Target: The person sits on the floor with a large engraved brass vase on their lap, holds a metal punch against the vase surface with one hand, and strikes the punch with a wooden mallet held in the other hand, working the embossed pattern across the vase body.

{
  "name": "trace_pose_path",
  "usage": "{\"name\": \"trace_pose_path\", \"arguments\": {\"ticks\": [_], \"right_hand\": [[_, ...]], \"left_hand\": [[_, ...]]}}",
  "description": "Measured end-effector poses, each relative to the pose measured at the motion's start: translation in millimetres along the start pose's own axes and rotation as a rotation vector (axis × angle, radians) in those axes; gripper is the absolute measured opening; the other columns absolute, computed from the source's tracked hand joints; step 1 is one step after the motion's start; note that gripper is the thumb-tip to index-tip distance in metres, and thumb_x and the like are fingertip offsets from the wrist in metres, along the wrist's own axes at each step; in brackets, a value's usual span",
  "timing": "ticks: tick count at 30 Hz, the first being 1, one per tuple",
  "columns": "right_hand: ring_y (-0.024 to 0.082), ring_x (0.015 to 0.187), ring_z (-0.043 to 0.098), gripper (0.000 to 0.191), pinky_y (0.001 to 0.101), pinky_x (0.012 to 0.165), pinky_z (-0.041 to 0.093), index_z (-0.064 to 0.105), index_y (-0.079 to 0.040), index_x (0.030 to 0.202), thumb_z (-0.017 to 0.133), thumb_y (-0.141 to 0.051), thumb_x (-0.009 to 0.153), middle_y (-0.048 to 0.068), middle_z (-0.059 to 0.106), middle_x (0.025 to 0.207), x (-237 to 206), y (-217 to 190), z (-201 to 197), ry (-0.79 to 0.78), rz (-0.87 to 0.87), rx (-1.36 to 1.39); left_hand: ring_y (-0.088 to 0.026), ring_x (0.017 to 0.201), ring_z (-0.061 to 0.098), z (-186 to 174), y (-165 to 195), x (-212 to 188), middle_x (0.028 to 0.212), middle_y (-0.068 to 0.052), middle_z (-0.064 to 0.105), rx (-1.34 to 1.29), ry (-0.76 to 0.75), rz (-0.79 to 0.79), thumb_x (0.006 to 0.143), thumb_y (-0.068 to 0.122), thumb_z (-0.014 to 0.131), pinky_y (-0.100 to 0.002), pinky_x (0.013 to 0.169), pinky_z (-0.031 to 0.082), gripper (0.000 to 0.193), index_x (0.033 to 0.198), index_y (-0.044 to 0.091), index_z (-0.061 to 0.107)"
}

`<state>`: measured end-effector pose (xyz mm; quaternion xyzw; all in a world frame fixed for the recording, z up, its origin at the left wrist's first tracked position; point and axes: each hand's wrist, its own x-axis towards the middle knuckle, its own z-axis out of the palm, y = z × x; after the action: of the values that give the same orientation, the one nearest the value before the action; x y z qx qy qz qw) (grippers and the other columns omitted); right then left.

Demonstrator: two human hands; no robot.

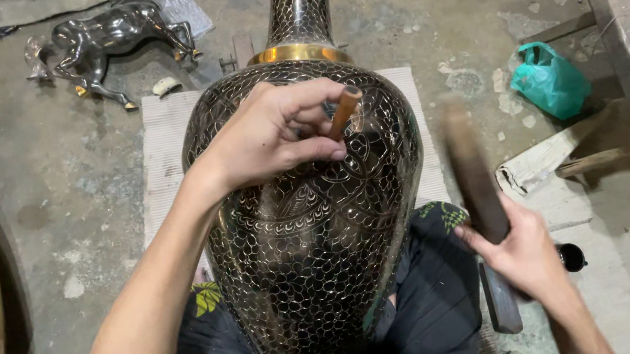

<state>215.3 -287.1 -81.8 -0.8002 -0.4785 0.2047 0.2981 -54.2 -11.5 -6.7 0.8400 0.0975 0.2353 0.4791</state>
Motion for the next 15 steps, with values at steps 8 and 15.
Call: {"name": "trace_pose_path", "arguments": {"ticks": [8, 15], "right_hand": [[0.029, 0.077, 0.075, 0.062, 0.0407, 0.069, 0.059, 0.061, -0.012, 0.135, 0.079, -0.010, 0.076, 0.016, 0.076, 0.089, 26, -37, -21, -0.058, -0.217, -0.374], [0.021, 0.089, 0.076, 0.050, 0.0337, 0.079, 0.061, 0.055, -0.014, 0.136, 0.077, -0.014, 0.091, 0.012, 0.077, 0.104, 43, -74, -63, 0.035, -0.379, -0.086]], "left_hand": [[-0.009, 0.095, 0.074, -2, -4, 5, 0.107, -0.006, 0.079, -0.072, -0.049, 0.168, 0.091, 0.007, 0.082, -0.028, 0.088, 0.063, 0.045, 0.132, 0.006, 0.064], [-0.014, 0.094, 0.078, -2, 3, 9, 0.106, -0.007, 0.079, -0.003, -0.061, 0.147, 0.087, 0.007, 0.082, -0.030, 0.086, 0.063, 0.049, 0.132, 0.008, 0.066]]}}
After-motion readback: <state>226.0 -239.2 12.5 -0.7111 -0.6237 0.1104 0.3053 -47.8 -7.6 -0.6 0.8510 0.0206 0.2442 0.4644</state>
